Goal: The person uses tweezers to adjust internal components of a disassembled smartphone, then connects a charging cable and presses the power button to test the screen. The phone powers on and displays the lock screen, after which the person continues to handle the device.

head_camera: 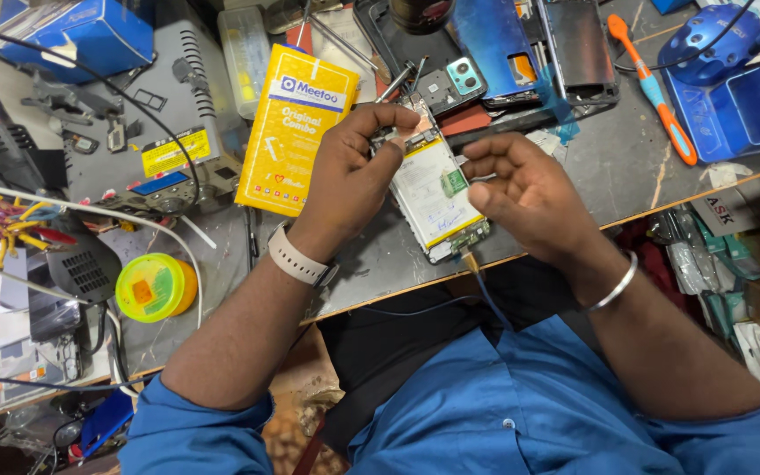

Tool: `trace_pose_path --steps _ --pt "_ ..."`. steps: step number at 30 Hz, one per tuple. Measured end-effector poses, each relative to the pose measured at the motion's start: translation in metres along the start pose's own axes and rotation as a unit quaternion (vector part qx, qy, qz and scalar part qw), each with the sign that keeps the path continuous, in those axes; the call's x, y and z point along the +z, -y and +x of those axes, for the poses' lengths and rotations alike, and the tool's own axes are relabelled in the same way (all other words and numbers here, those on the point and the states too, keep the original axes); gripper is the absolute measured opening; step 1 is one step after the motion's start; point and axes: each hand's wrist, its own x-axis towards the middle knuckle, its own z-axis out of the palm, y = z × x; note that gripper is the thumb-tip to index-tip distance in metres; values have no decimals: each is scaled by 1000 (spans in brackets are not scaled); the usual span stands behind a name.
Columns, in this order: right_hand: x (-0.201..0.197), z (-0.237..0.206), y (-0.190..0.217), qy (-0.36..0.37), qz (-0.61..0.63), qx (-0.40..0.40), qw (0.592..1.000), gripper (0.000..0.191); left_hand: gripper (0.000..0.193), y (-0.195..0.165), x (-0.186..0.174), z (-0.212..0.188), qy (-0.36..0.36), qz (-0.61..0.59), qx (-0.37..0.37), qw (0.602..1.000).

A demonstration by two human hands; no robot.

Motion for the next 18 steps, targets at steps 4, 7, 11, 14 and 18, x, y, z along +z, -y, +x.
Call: trace_pose_path --steps 4,7,11,14,18 --pt "-5 -10 -3 15 16 -29 999 43 26 -3 0 2 -9 5 36 999" --pt "-8 -11 -4 53 21 5 998 49 25 -4 0 2 -14 -22 -22 999" --pt "-10 -9 -7 24 34 -35 999 61 26 -3 -1 4 -28 -57 -50 997" --pt "-12 -10 -11 -14 81 -75 994 68 24 1 -5 10 -29 -145 0 989" --pt "-15 -16 -15 -88 109 -132 981 73 29 5 -17 14 -34 -211 22 977"
